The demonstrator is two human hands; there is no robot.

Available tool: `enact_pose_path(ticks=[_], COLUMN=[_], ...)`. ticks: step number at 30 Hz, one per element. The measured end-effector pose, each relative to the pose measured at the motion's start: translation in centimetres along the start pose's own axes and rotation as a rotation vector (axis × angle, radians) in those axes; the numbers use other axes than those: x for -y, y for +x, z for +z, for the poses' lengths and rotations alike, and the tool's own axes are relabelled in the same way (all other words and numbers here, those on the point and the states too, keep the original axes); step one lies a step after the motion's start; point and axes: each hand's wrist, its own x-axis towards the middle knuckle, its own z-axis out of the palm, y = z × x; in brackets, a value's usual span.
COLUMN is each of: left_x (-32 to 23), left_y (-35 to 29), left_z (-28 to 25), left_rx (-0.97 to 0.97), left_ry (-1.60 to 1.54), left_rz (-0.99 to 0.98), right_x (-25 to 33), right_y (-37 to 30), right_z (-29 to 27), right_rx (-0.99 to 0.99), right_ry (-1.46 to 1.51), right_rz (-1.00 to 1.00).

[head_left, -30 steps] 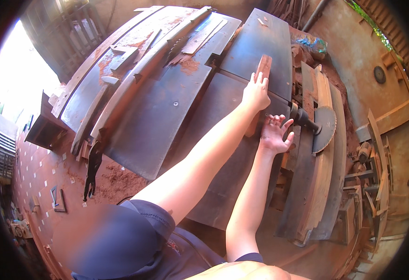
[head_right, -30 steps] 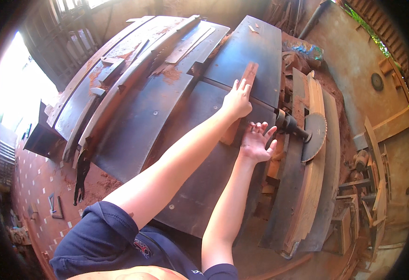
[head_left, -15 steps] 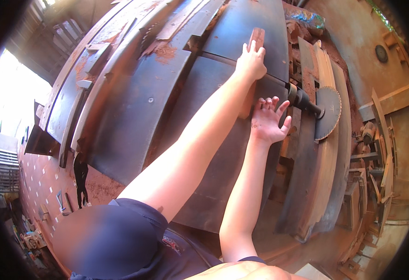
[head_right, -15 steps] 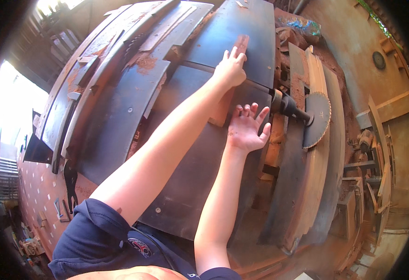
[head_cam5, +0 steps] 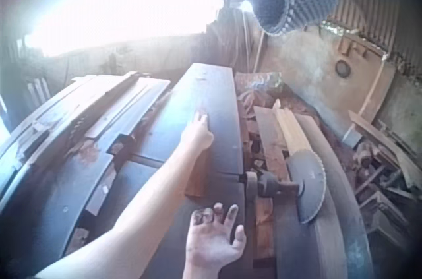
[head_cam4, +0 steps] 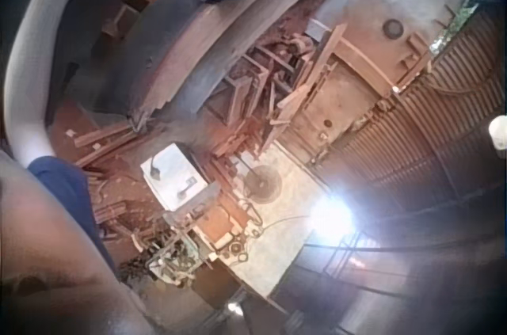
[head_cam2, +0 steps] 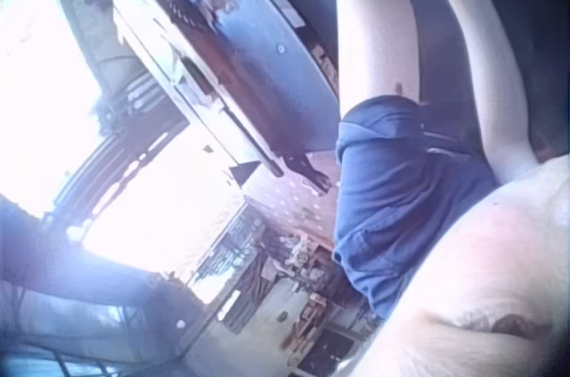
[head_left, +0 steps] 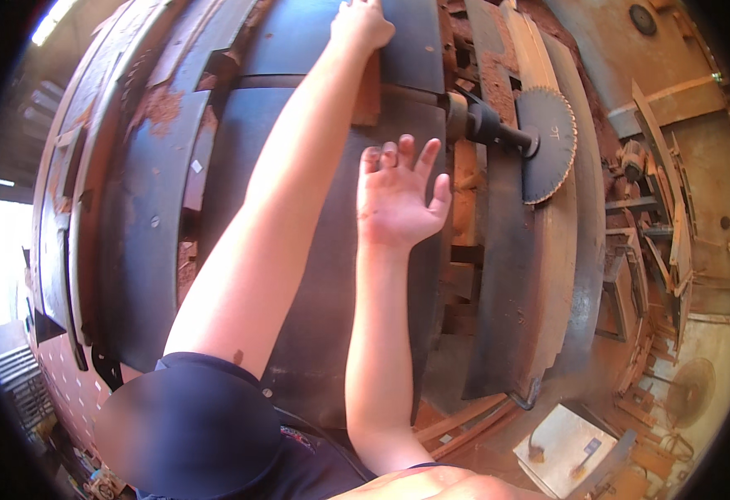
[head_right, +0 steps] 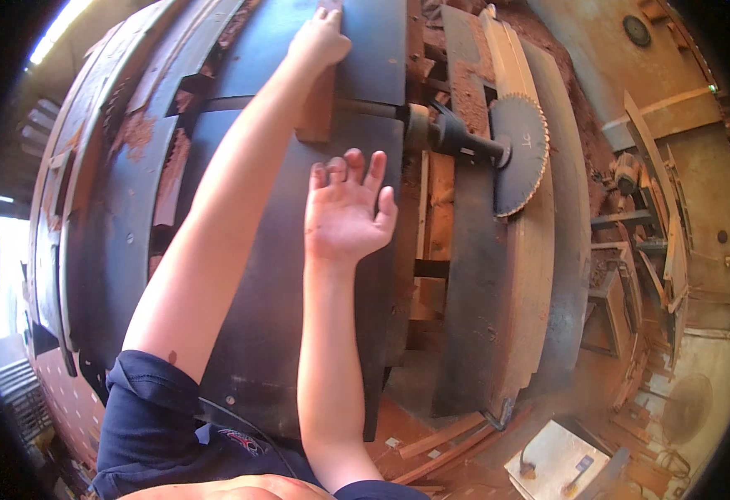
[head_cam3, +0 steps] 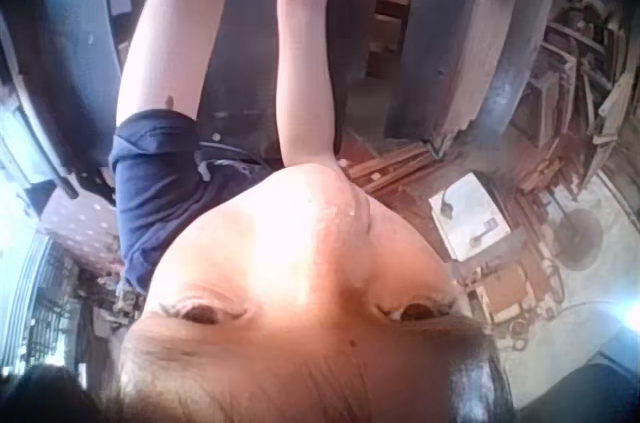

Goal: The person repeatedly sands a narrow wooden plank on a table saw surface using a sanding block. They flip the plank and continue sanding the same piece multiple times without moving to another item.

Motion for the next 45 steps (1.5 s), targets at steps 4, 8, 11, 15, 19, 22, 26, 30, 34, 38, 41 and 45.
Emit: enact_pose_path(ticks=[4,8,11,15,19,22,26,30,34,38,41,45], left_x=[-2.2,-1.9,-2.1,-1.7,-1.5,-1.3,-0.4,0.3,7.2,2.3,-0.3,-0.6], left_y=[2.7,5.7,7.5,8.7,9.2,9.5,9.3,9.5,9.3,1.2,-5.4,-13.4], left_z=[0.7,2.4,3.7,4.5,4.9,4.8,5.3,5.5,3.8,0.9,-3.3,-9.0], left_rx=[0.025,0.029,0.044,0.053,0.06,0.066,0.079,0.086,0.039,0.118,0.06,-0.018], left_ry=[-0.108,-0.048,-0.015,0.031,0.062,0.081,0.106,0.14,0.21,0.113,-0.064,-0.251], left_rz=[-0.012,-0.004,0.01,0.027,0.049,0.068,0.096,0.171,0.226,0.22,0.318,0.337], right_x=[0.4,0.3,0.3,0.0,0.1,0.0,0.1,0.5,-0.4,0.8,2.1,1.0], right_y=[0.0,0.2,0.3,0.3,0.4,0.3,0.7,0.4,0.1,0.5,1.1,1.4], right_z=[-0.1,-0.3,-0.2,-0.1,-0.1,0.4,0.3,0.4,0.4,0.2,0.3,0.6], right_rx=[-0.017,0.015,0.02,0.018,0.021,-0.07,-0.076,-0.025,-0.033,-0.023,0.053,0.013], right_ry=[0.0,-0.028,-0.032,0.001,0.017,0.007,0.02,0.038,0.016,0.077,0.185,0.119], right_rz=[-0.027,-0.016,-0.018,-0.014,-0.023,-0.043,-0.046,-0.052,0.019,-0.019,-0.056,-0.048])
